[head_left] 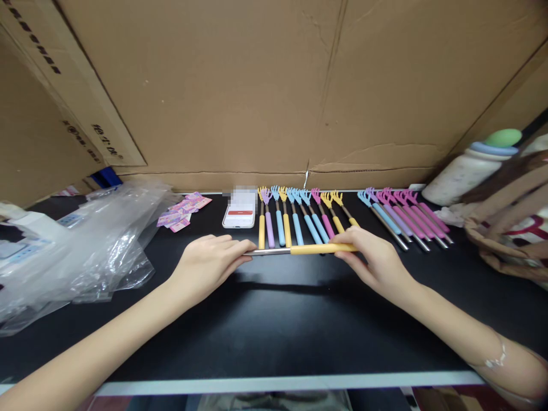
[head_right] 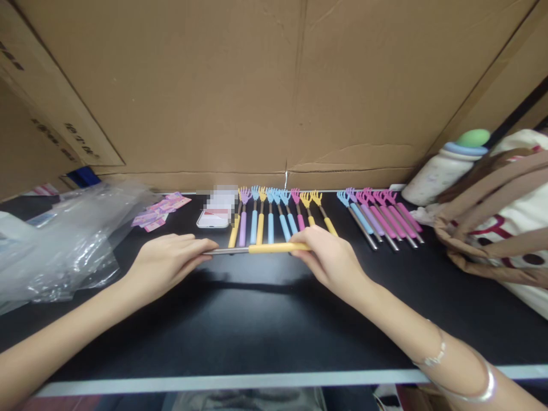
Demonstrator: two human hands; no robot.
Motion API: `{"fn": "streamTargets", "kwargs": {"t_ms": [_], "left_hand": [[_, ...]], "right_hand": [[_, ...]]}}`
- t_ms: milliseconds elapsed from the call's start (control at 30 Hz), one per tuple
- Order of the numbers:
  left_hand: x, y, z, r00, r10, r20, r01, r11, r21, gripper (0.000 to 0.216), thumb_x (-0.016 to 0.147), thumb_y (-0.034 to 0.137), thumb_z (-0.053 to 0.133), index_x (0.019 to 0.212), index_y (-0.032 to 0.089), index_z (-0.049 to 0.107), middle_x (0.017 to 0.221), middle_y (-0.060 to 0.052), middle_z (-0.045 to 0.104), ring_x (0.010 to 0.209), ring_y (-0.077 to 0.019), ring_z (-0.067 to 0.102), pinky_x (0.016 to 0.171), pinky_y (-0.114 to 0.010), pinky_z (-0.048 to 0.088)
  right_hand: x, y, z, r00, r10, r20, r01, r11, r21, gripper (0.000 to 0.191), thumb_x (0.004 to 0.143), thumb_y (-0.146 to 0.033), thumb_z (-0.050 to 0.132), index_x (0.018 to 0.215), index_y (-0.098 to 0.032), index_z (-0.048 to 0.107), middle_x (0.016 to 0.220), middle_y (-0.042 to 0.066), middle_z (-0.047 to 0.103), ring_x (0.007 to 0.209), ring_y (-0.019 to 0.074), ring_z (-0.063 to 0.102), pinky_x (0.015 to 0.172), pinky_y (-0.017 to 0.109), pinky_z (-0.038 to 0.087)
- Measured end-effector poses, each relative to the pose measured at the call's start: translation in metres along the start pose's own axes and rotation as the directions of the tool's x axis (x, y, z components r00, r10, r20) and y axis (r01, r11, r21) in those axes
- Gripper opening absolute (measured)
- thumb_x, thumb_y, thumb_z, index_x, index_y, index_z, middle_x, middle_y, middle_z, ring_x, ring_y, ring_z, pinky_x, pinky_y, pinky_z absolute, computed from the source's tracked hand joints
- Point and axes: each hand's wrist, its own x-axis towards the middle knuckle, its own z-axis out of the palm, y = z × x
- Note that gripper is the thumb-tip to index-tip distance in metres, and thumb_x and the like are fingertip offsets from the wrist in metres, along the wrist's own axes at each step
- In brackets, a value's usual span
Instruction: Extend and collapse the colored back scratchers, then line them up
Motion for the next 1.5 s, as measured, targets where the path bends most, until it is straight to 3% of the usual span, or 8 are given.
{"fn": "streamTargets", "kwargs": {"t_ms": [367, 767, 967, 1133, 1233, 1367, 1500], "left_hand": [[-0.001, -0.001, 0.005, 0.996, 0.071, -0.047, -0.07, 0.997, 0.032, 0.029, 0.098, 0.031, 0.035, 0.091, 0.022, 0.062, 0.068, 0.001, 0.067, 0.057, -0.0134, 0.059, 0.055, -0.026, 0.035], [-0.003, 0.0, 0.004, 0.988, 0.093, -0.122, -0.088, 0.995, 0.045, 0.029, 0.097, 0.028, 0.037, 0.09, 0.021, 0.064, 0.066, 0.001, 0.068, 0.056, -0.0119, 0.059, 0.053, -0.027, 0.032], [-0.003, 0.003, 0.002, 0.983, 0.11, -0.145, -0.096, 0.99, 0.102, 0.028, 0.098, 0.028, 0.038, 0.09, 0.022, 0.063, 0.065, 0.002, 0.068, 0.054, -0.0113, 0.056, 0.052, -0.028, 0.029], [-0.003, 0.006, 0.001, 0.978, 0.139, -0.159, -0.116, 0.983, 0.144, 0.026, 0.097, 0.026, 0.039, 0.089, 0.021, 0.063, 0.06, 0.002, 0.063, 0.052, -0.0122, 0.053, 0.053, -0.028, 0.028], [-0.002, 0.008, 0.001, 0.978, 0.14, -0.155, -0.115, 0.981, 0.158, 0.026, 0.097, 0.025, 0.039, 0.088, 0.021, 0.063, 0.057, 0.003, 0.06, 0.052, -0.0126, 0.053, 0.052, -0.028, 0.028], [-0.003, 0.011, 0.005, 0.985, 0.12, -0.122, -0.103, 0.985, 0.138, 0.029, 0.098, 0.026, 0.035, 0.087, 0.02, 0.062, 0.059, 0.002, 0.063, 0.051, -0.0131, 0.053, 0.052, -0.028, 0.027], [-0.004, 0.015, 0.008, 0.996, 0.075, -0.058, -0.07, 0.995, 0.076, 0.03, 0.099, 0.03, 0.032, 0.089, 0.02, 0.059, 0.063, 0.002, 0.065, 0.052, -0.0143, 0.055, 0.052, -0.029, 0.028]], "right_hand": [[-0.005, -0.001, 0.0, 0.993, 0.063, 0.105, -0.06, 0.998, -0.031, 0.022, 0.092, -0.034, 0.041, 0.1, -0.022, 0.058, 0.084, 0.006, 0.071, 0.063, 0.0169, 0.064, 0.06, 0.028, 0.045], [-0.003, -0.009, 0.0, 0.978, 0.132, 0.162, -0.17, 0.953, 0.249, 0.021, 0.095, -0.035, 0.037, 0.1, -0.022, 0.052, 0.079, 0.003, 0.063, 0.064, 0.0154, 0.057, 0.059, 0.028, 0.041], [-0.001, -0.011, 0.0, 0.951, 0.221, 0.216, -0.3, 0.83, 0.471, 0.027, 0.094, -0.047, 0.039, 0.091, -0.022, 0.047, 0.072, -0.001, 0.05, 0.06, 0.0116, 0.044, 0.055, 0.025, 0.035], [-0.002, -0.009, 0.007, 0.882, 0.248, 0.401, -0.468, 0.553, 0.689, 0.029, 0.092, -0.051, 0.042, 0.088, -0.022, 0.041, 0.057, -0.009, 0.027, 0.045, 0.0067, 0.024, 0.043, 0.022, 0.02], [0.0, -0.01, 0.007, 0.851, 0.239, 0.467, -0.523, 0.463, 0.716, 0.03, 0.091, -0.052, 0.043, 0.086, -0.022, 0.038, 0.055, -0.011, 0.023, 0.043, 0.0059, 0.02, 0.042, 0.022, 0.015], [0.002, -0.01, 0.006, 0.839, 0.27, 0.472, -0.542, 0.477, 0.691, 0.032, 0.09, -0.054, 0.044, 0.085, -0.022, 0.039, 0.055, -0.011, 0.023, 0.043, 0.006, 0.021, 0.042, 0.022, 0.016], [0.003, -0.011, 0.007, 0.849, 0.353, 0.394, -0.528, 0.602, 0.599, 0.032, 0.09, -0.053, 0.044, 0.084, -0.022, 0.043, 0.056, -0.009, 0.027, 0.045, 0.0068, 0.024, 0.044, 0.023, 0.02]]}}
